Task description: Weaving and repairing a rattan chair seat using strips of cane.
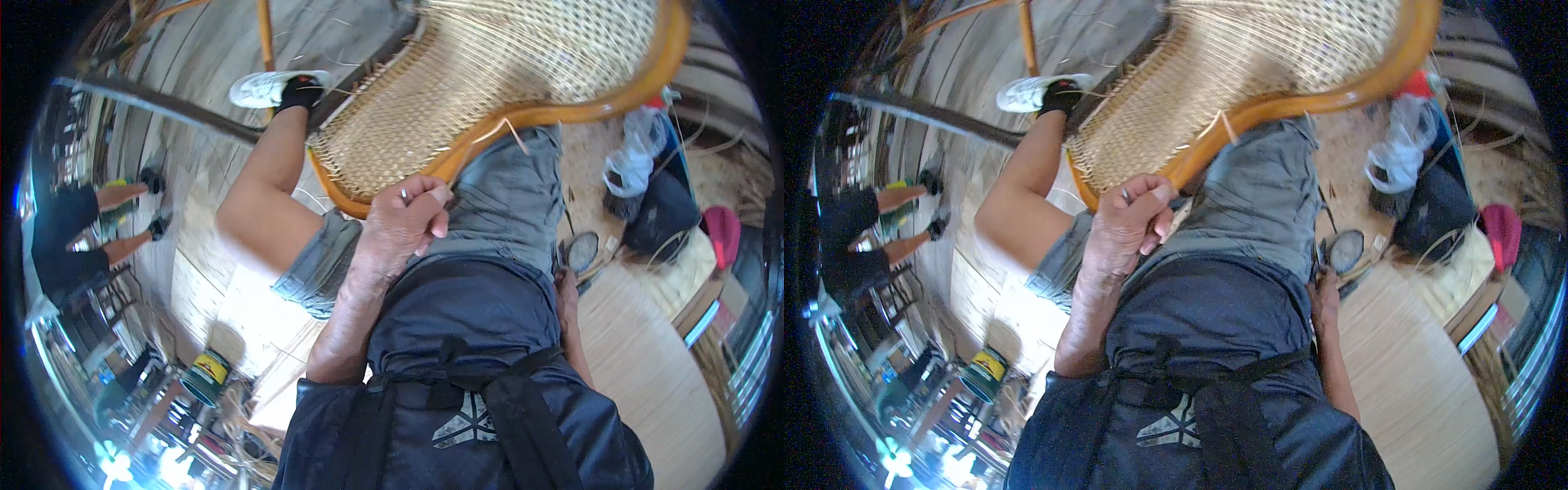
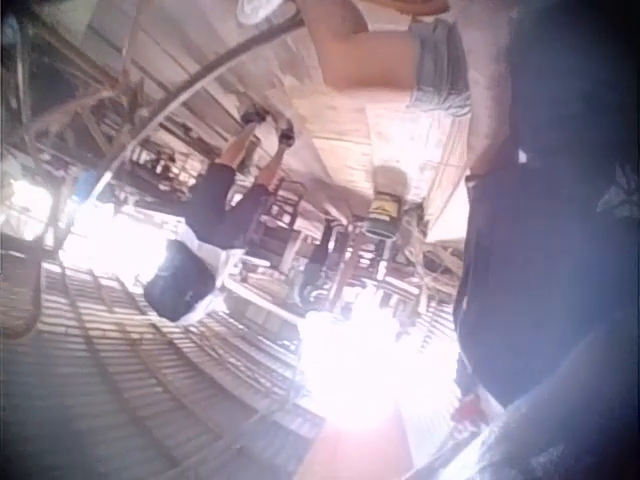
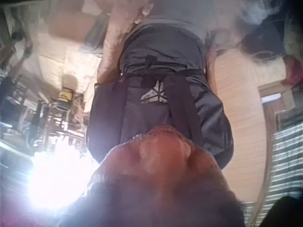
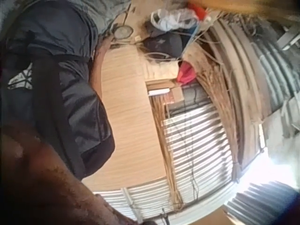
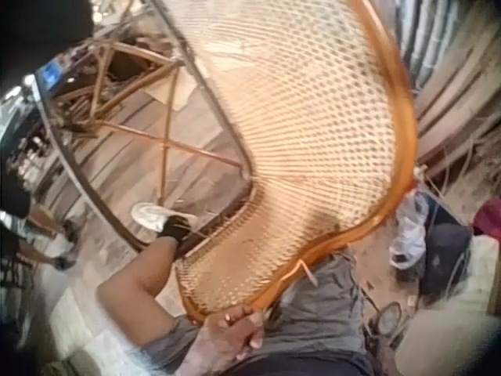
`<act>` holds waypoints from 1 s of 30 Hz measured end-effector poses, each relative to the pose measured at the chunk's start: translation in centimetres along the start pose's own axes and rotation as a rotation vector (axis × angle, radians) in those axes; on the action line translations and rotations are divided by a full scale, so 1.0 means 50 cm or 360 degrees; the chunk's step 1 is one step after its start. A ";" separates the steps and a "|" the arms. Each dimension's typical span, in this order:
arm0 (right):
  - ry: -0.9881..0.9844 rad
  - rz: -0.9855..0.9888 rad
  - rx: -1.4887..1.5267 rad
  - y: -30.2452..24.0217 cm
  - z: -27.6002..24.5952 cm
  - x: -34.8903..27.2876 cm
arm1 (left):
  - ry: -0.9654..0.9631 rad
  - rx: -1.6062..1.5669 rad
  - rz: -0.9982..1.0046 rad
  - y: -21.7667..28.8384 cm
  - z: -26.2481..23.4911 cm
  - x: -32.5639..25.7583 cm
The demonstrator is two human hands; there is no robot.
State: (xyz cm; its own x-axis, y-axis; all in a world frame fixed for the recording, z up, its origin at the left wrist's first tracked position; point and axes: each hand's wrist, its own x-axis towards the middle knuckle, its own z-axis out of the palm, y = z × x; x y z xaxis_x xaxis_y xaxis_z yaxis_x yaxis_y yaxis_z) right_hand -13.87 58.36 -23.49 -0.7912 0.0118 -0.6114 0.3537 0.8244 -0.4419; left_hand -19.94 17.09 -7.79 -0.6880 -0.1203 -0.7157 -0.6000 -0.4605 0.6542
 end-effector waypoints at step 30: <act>-0.0349 -0.0629 -0.0053 -0.544 -0.088 0.021 | 0.0148 0.0099 0.0603 -0.047 -0.130 -0.147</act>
State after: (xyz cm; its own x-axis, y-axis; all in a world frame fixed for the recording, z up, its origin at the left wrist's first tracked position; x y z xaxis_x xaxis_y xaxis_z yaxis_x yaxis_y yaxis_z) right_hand -26.52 38.42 -9.23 -0.7368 -0.4249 -0.5260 0.0266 0.7591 -0.6504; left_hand -10.84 13.32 -5.65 -0.8273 -0.3520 -0.4378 -0.3363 -0.3141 0.8879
